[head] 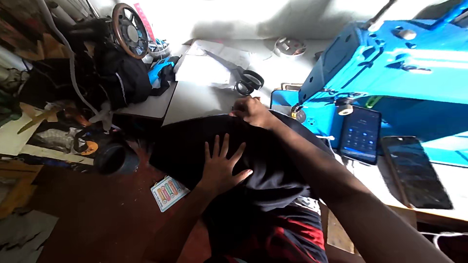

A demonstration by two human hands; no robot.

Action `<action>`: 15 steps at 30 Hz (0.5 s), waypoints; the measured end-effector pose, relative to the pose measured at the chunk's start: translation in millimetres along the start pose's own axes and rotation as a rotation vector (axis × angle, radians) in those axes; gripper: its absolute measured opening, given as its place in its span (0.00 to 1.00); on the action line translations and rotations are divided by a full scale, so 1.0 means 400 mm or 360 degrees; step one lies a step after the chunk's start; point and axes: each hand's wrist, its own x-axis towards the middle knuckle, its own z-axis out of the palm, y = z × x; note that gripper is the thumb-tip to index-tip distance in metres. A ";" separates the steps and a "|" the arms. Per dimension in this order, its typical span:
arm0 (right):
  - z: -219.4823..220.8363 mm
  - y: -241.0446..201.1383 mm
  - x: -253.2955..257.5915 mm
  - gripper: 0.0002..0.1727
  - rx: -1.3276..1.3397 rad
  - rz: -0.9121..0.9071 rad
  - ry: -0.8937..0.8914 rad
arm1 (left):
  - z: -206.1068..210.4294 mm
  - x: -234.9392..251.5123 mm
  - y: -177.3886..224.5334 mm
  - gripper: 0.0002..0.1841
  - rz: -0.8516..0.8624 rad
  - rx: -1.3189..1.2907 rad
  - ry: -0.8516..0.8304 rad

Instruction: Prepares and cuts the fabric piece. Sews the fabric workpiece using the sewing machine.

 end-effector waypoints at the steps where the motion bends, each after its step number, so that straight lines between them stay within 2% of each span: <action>1: 0.006 0.003 -0.001 0.13 0.0007 -0.0016 0.0029 | 0.000 0.000 0.001 0.42 0.0001 0.0001 0.0006; 5: 0.029 0.008 -0.013 0.13 -0.0040 -0.0073 0.0147 | -0.002 -0.001 0.005 0.42 -0.0016 0.0007 -0.0039; 10: 0.014 -0.005 -0.028 0.18 -0.0312 -0.0149 0.0225 | -0.020 0.007 0.000 0.42 -0.0040 -0.0151 -0.0088; 15: -0.030 -0.072 -0.157 0.21 -0.0444 -0.0221 0.0512 | -0.014 0.045 -0.054 0.24 0.0093 -0.0343 0.0529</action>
